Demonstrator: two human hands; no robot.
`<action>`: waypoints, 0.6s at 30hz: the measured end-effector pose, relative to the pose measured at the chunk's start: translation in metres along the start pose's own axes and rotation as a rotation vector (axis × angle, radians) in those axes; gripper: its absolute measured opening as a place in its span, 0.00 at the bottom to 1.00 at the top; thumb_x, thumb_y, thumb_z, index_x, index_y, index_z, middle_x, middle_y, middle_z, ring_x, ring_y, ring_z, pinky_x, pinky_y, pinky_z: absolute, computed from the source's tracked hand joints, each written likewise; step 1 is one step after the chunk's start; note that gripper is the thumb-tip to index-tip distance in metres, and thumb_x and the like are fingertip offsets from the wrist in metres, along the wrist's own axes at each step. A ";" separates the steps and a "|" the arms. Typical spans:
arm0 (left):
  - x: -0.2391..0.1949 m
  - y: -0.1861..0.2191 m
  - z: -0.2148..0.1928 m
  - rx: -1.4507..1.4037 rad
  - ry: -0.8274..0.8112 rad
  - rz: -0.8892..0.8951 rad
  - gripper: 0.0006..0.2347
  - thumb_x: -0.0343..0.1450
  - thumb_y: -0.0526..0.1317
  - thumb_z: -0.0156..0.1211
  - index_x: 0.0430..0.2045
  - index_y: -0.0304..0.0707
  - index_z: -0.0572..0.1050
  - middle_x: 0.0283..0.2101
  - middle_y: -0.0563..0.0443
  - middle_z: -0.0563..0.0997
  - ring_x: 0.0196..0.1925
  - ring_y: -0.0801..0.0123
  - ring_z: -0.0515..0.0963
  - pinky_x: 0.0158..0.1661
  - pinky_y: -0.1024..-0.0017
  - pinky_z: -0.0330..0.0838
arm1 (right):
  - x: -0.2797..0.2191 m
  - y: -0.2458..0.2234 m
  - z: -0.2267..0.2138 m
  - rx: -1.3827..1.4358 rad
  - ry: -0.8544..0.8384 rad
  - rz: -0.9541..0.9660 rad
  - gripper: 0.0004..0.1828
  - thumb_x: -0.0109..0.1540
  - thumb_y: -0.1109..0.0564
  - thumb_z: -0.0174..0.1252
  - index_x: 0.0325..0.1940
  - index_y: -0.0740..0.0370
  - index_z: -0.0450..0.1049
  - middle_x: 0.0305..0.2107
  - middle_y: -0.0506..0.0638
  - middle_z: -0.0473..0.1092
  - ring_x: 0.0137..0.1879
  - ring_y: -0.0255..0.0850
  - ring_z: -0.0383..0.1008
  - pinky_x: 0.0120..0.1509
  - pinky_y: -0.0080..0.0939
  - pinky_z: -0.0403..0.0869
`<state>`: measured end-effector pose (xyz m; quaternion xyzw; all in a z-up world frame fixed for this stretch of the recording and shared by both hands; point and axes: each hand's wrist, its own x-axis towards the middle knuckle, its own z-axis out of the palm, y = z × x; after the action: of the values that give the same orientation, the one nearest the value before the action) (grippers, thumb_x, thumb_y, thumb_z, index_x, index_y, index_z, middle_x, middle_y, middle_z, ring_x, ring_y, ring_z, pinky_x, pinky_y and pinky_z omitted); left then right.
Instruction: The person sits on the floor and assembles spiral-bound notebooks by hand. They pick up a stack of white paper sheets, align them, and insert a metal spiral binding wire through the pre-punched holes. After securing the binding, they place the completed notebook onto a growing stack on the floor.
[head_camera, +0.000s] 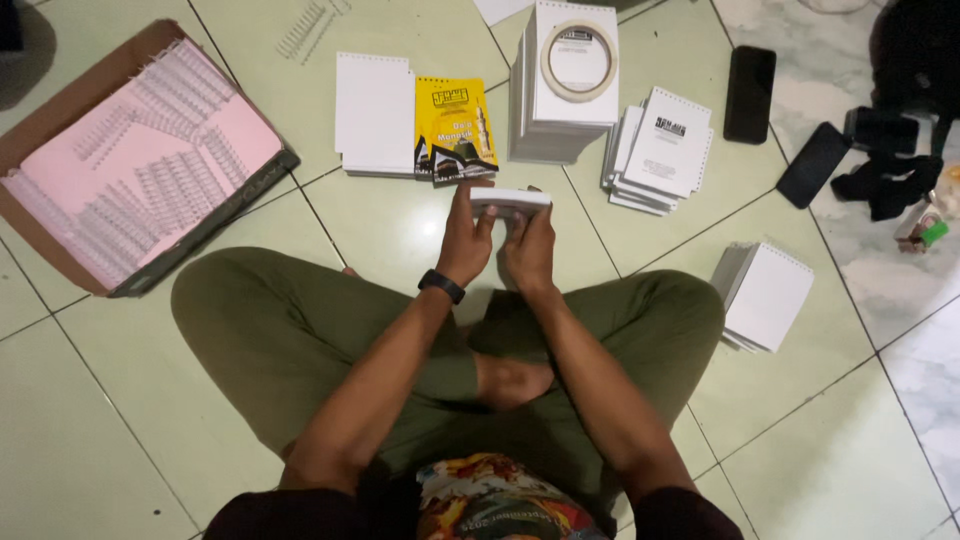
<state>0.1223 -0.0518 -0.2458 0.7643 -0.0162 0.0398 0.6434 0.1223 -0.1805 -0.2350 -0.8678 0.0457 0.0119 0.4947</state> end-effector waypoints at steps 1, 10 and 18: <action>-0.003 -0.001 0.000 0.000 -0.005 -0.005 0.14 0.79 0.35 0.48 0.59 0.34 0.63 0.58 0.38 0.72 0.68 0.44 0.68 0.70 0.50 0.56 | -0.004 -0.005 -0.002 0.000 0.001 0.007 0.17 0.71 0.62 0.42 0.64 0.64 0.55 0.53 0.73 0.70 0.61 0.72 0.70 0.57 0.71 0.71; 0.004 -0.001 0.000 0.031 -0.059 -0.081 0.17 0.81 0.41 0.42 0.64 0.31 0.58 0.61 0.35 0.68 0.70 0.42 0.65 0.71 0.49 0.54 | 0.007 0.012 0.001 -0.036 0.021 -0.004 0.10 0.69 0.62 0.42 0.55 0.64 0.56 0.44 0.72 0.72 0.53 0.74 0.73 0.45 0.70 0.71; -0.001 -0.006 0.001 0.058 -0.017 -0.120 0.21 0.81 0.37 0.45 0.67 0.24 0.54 0.66 0.24 0.63 0.73 0.33 0.59 0.73 0.43 0.47 | 0.004 0.022 0.003 -0.019 0.009 -0.012 0.10 0.68 0.66 0.43 0.54 0.68 0.59 0.41 0.73 0.72 0.52 0.75 0.74 0.45 0.68 0.75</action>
<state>0.1220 -0.0520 -0.2516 0.7824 0.0250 -0.0050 0.6223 0.1244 -0.1896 -0.2553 -0.8727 0.0426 0.0054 0.4864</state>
